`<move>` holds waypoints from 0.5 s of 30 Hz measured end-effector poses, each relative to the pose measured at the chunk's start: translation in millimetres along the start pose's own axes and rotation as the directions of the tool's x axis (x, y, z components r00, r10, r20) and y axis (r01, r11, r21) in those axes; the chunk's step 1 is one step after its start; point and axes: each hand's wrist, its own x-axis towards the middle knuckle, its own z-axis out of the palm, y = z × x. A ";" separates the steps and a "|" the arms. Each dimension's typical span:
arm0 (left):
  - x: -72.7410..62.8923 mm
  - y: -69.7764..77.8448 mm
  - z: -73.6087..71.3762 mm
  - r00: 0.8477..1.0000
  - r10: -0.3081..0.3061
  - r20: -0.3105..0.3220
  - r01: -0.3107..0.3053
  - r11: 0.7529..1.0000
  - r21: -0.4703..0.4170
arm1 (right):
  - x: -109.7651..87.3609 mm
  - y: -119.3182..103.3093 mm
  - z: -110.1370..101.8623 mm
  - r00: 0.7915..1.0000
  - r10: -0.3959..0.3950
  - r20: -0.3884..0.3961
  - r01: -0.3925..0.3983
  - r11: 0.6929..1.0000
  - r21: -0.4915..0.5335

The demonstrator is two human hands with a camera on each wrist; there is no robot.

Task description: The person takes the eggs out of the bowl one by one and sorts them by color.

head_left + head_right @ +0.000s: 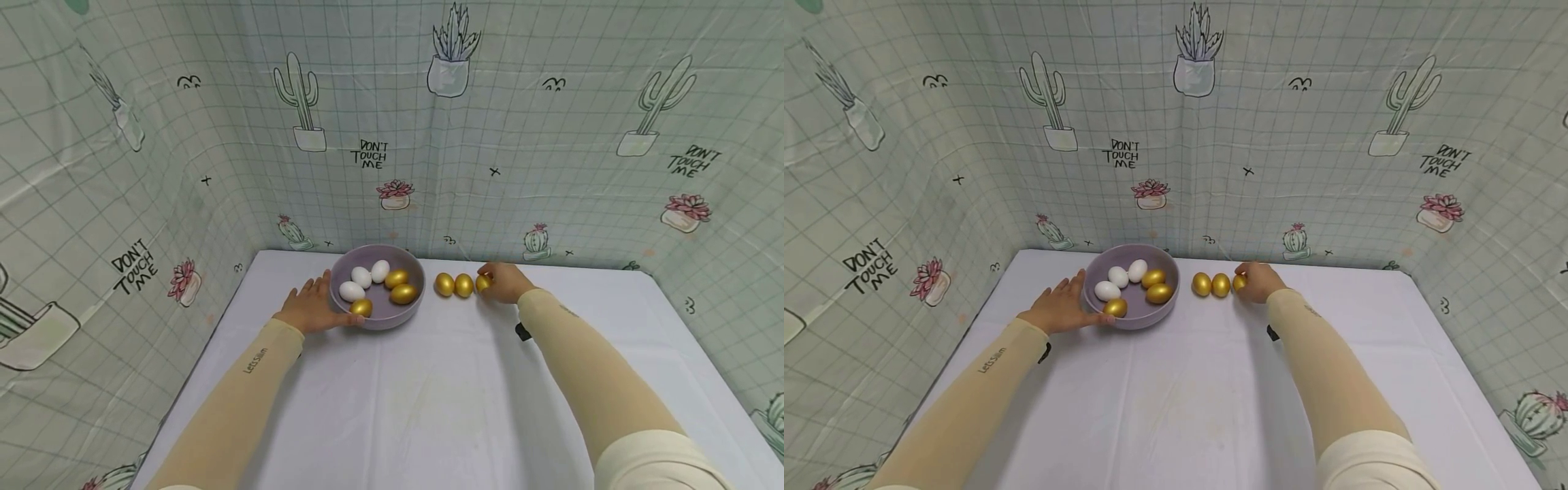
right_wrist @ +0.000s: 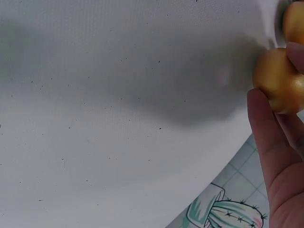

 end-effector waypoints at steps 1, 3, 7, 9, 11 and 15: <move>-0.3 0.1 -0.1 1.000 0.002 -0.001 -0.002 1.000 -0.002 | 0.0 -0.5 0.4 1.000 0.001 0.001 -0.001 1.000 -0.006; -0.9 0.5 -0.4 1.000 0.002 -0.002 -0.002 1.000 -0.006 | -0.1 -1.0 1.4 1.000 -0.002 0.001 0.002 1.000 -0.019; -2.6 1.6 -1.2 1.000 0.002 -0.010 -0.003 1.000 -0.013 | -0.9 -2.0 2.4 1.000 -0.010 -0.002 0.010 1.000 -0.029; -3.1 1.9 -1.2 1.000 0.001 -0.012 -0.001 1.000 -0.012 | -1.2 -2.8 2.5 1.000 -0.003 -0.001 0.003 1.000 -0.025; -3.4 1.8 -1.2 1.000 0.001 -0.011 -0.001 1.000 -0.010 | -1.8 -3.8 2.2 1.000 -0.002 0.003 0.002 1.000 -0.023; -4.0 1.8 -1.2 1.000 0.000 -0.008 0.000 1.000 -0.008 | -1.9 -5.0 2.2 1.000 0.015 0.017 -0.015 1.000 -0.021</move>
